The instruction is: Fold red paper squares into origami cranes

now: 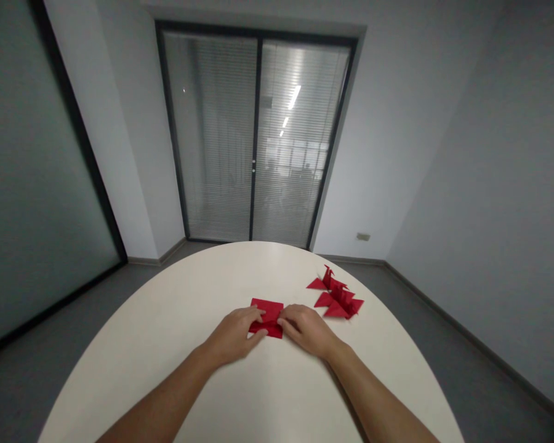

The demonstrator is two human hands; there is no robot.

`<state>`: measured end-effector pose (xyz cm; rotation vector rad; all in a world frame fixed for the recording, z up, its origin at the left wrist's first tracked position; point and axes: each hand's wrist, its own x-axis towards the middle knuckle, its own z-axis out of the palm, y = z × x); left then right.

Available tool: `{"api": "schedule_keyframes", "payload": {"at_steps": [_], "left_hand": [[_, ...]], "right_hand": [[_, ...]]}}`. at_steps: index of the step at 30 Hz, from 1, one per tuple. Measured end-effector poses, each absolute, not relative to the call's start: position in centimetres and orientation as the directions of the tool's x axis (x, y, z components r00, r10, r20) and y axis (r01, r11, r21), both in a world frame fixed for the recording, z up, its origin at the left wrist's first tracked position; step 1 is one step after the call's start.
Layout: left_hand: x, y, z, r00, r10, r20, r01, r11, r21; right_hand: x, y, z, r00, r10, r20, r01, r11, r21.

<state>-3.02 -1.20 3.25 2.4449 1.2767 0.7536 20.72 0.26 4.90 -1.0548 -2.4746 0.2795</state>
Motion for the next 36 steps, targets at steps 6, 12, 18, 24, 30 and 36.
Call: {"api": "schedule_keyframes", "payload": {"at_steps": [6, 12, 18, 24, 30, 36], "left_hand": [[-3.0, -0.8, 3.1, 0.441, 0.839, 0.319, 0.647, -0.544, 0.535], [-2.9, -0.6, 2.5, 0.426, 0.842, 0.332, 0.655, -0.540, 0.529], [-3.0, -0.5, 2.1, 0.467, 0.804, 0.367, 0.614, -0.594, 0.519], [-3.0, -0.4, 2.0, 0.517, 0.767, 0.381, 0.666, -0.640, 0.384], [-2.7, -1.1, 2.9, 0.549, 0.729, 0.408, 0.675, -0.675, 0.297], [-2.8, -1.4, 3.3, 0.569, 0.713, 0.409, 0.651, -0.695, 0.306]], "right_hand": [[20.7, 0.3, 4.7, -0.595, 0.742, 0.310, 0.637, 0.670, -0.381], [20.4, 0.5, 3.8, -0.510, 0.790, 0.340, 0.659, 0.613, -0.436], [20.0, 0.8, 3.3, -0.414, 0.834, 0.365, 0.704, 0.547, -0.453], [19.8, 1.0, 3.7, -0.424, 0.818, 0.389, 0.754, 0.557, -0.349], [19.1, 0.1, 4.2, -0.503, 0.792, 0.346, 0.745, 0.600, -0.291], [18.8, -0.3, 3.9, -0.500, 0.798, 0.337, 0.728, 0.598, -0.335]]}}
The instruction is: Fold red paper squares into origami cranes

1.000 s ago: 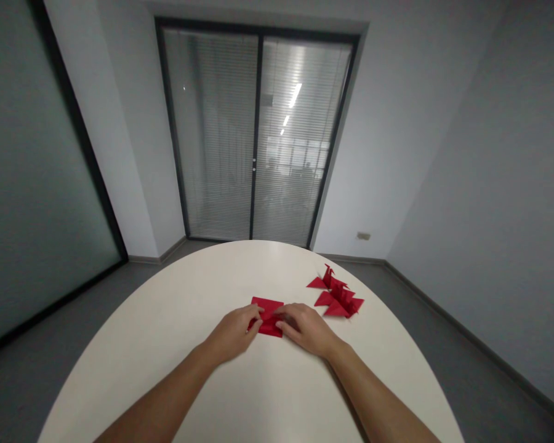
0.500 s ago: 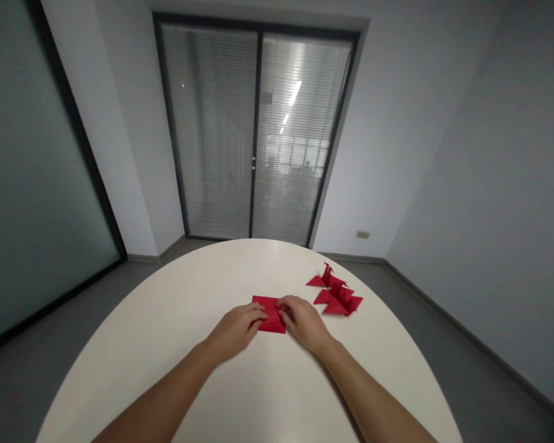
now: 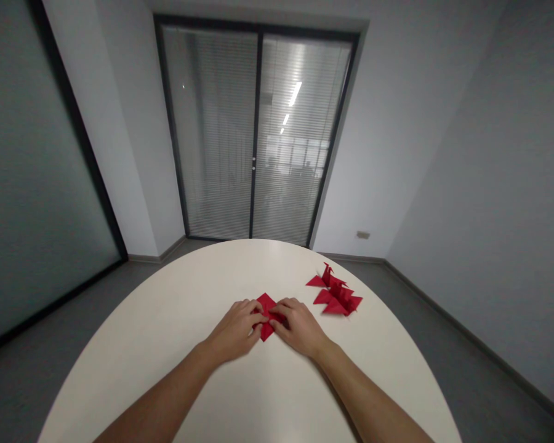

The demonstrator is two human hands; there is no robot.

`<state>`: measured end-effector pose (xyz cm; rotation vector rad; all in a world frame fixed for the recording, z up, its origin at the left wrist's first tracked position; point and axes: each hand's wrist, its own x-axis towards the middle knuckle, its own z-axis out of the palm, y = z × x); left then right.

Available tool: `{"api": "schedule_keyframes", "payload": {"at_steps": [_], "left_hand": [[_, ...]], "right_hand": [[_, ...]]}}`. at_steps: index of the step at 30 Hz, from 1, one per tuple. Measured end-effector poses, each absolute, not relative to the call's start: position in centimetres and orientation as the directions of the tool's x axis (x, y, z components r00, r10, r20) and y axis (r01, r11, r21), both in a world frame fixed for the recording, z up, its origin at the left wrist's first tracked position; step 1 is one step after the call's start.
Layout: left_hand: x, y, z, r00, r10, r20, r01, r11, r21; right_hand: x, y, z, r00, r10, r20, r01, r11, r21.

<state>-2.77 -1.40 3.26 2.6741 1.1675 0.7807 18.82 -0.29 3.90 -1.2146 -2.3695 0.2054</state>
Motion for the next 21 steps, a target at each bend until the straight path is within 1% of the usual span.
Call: {"api": "schedule_keyframes", "payload": {"at_steps": [3, 6, 8, 16, 21], "left_hand": [[-2.93, -1.20, 2.96, 0.593, 0.686, 0.421, 0.602, -0.725, 0.334], [-3.05, -1.12, 2.88, 0.616, 0.688, 0.384, 0.571, -0.726, 0.383], [-3.08, -1.14, 2.96, 0.618, 0.699, 0.361, 0.579, -0.715, 0.393], [-3.04, -1.29, 3.23, 0.613, 0.711, 0.346, 0.620, -0.704, 0.347], [-2.96, -1.40, 3.64, 0.615, 0.703, 0.358, 0.626, -0.711, 0.320]], "right_hand": [[18.67, -0.32, 3.87, -0.493, 0.799, 0.344, 0.717, 0.597, -0.360], [18.46, -0.46, 3.95, -0.480, 0.807, 0.345, 0.720, 0.587, -0.370], [18.35, -0.61, 4.02, -0.482, 0.808, 0.339, 0.723, 0.585, -0.367], [18.52, -1.05, 3.70, -0.544, 0.785, 0.297, 0.696, 0.620, -0.363], [18.61, -0.81, 3.30, -0.526, 0.812, 0.253, 0.712, 0.583, -0.391]]}}
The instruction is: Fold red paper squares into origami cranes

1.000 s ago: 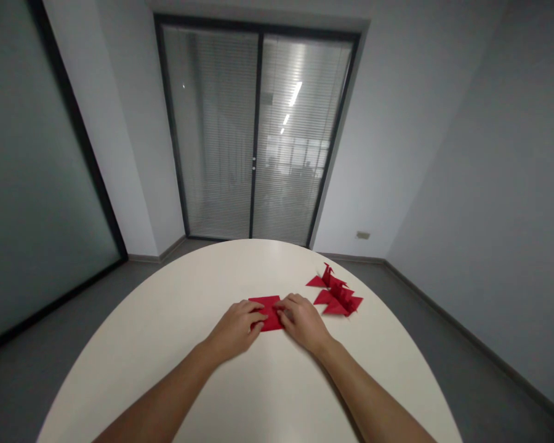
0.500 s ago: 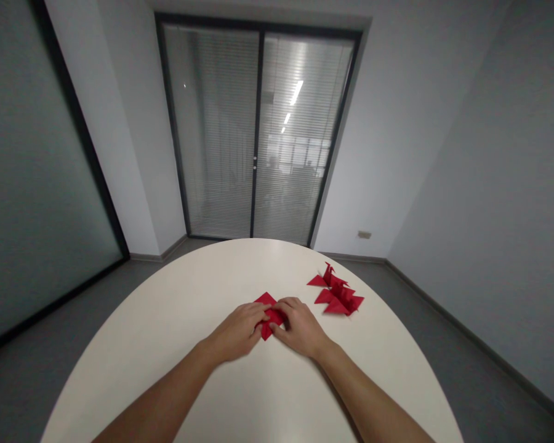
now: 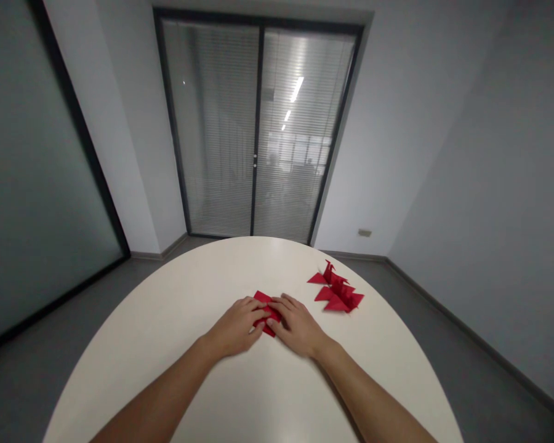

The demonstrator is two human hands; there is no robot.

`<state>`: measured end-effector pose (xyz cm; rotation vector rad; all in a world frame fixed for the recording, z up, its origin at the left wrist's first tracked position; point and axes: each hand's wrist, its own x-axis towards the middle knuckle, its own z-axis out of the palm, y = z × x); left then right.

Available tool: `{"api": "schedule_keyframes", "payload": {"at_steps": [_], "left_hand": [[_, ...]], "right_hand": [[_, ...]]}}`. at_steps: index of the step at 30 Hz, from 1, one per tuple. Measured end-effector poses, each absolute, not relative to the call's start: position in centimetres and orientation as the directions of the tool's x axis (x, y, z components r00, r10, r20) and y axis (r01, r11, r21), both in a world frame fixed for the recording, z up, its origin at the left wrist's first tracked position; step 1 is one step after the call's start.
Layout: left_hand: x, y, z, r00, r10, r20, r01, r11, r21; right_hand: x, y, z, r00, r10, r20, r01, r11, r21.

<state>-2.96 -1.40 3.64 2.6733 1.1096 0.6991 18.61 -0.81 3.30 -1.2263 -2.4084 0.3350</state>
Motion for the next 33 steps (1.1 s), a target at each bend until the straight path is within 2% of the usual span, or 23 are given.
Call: {"api": "schedule_keyframes", "payload": {"at_steps": [8, 13, 18, 28, 33], "left_hand": [[-3.4, -1.7, 4.8, 0.655, 0.685, 0.320, 0.574, -0.726, 0.378], [-3.8, -1.5, 4.3, 0.631, 0.699, 0.335, 0.616, -0.715, 0.331], [-4.1, -1.3, 3.9, 0.616, 0.702, 0.357, 0.606, -0.712, 0.355], [-4.7, -1.0, 3.4, 0.573, 0.745, 0.342, 0.618, -0.667, 0.416], [-4.7, -0.7, 3.1, 0.596, 0.726, 0.344, 0.590, -0.686, 0.425]], "right_hand": [[19.5, -0.1, 3.1, -0.578, 0.784, 0.227, 0.688, 0.617, -0.381], [19.3, -0.1, 3.7, -0.592, 0.739, 0.320, 0.666, 0.673, -0.323], [19.2, -0.3, 4.6, -0.662, 0.661, 0.354, 0.586, 0.750, -0.306], [20.5, 0.3, 4.5, -0.642, 0.682, 0.350, 0.625, 0.730, -0.276], [20.0, -0.2, 5.0, -0.678, 0.643, 0.355, 0.578, 0.765, -0.282]]}}
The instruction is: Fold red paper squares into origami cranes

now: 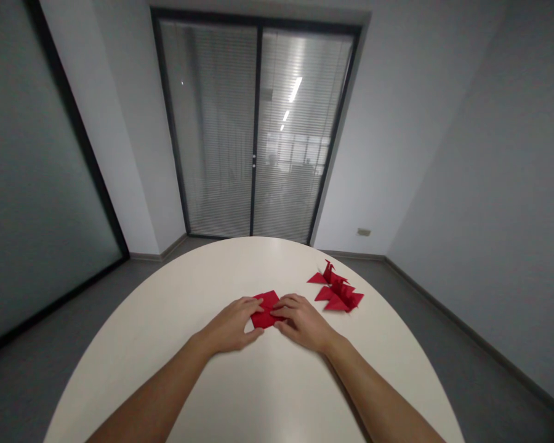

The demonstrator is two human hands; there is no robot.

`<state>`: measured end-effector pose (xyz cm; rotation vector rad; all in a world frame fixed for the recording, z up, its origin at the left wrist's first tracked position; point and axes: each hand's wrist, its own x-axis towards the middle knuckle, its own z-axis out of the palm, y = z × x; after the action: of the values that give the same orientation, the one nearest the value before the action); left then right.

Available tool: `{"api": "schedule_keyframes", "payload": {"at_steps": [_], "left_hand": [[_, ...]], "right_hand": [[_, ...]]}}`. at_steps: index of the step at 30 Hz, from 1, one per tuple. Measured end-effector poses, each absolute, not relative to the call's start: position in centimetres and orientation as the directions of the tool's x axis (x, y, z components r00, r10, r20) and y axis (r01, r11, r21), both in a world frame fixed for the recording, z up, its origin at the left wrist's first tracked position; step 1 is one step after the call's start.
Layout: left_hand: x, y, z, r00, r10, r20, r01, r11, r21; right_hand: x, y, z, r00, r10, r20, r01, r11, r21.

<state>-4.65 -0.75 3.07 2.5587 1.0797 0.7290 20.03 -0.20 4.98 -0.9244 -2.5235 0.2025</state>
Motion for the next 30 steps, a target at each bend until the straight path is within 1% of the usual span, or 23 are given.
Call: {"api": "schedule_keyframes", "payload": {"at_steps": [4, 11, 17, 21, 25, 30], "left_hand": [[-4.3, -0.8, 3.4, 0.599, 0.721, 0.348, 0.582, -0.691, 0.429], [-4.7, -1.0, 3.8, 0.604, 0.721, 0.339, 0.589, -0.690, 0.420], [-4.5, -0.4, 3.1, 0.516, 0.783, 0.347, 0.636, -0.622, 0.457], [-4.0, -0.1, 3.0, 0.487, 0.798, 0.355, 0.664, -0.602, 0.443], [-3.6, -0.1, 3.1, 0.458, 0.807, 0.372, 0.691, -0.587, 0.423], [-3.2, -0.4, 3.2, 0.429, 0.820, 0.380, 0.711, -0.566, 0.417]], "right_hand": [[19.6, -0.5, 5.0, -0.689, 0.638, 0.344, 0.568, 0.770, -0.290], [19.8, -0.1, 4.9, -0.662, 0.677, 0.322, 0.602, 0.736, -0.309], [19.9, -0.2, 5.0, -0.606, 0.723, 0.333, 0.657, 0.690, -0.303], [19.9, -0.2, 4.9, -0.581, 0.744, 0.332, 0.679, 0.667, -0.307], [19.8, 0.1, 4.5, -0.568, 0.756, 0.325, 0.679, 0.653, -0.335], [19.6, 0.3, 3.7, -0.537, 0.767, 0.353, 0.666, 0.641, -0.381]]}}
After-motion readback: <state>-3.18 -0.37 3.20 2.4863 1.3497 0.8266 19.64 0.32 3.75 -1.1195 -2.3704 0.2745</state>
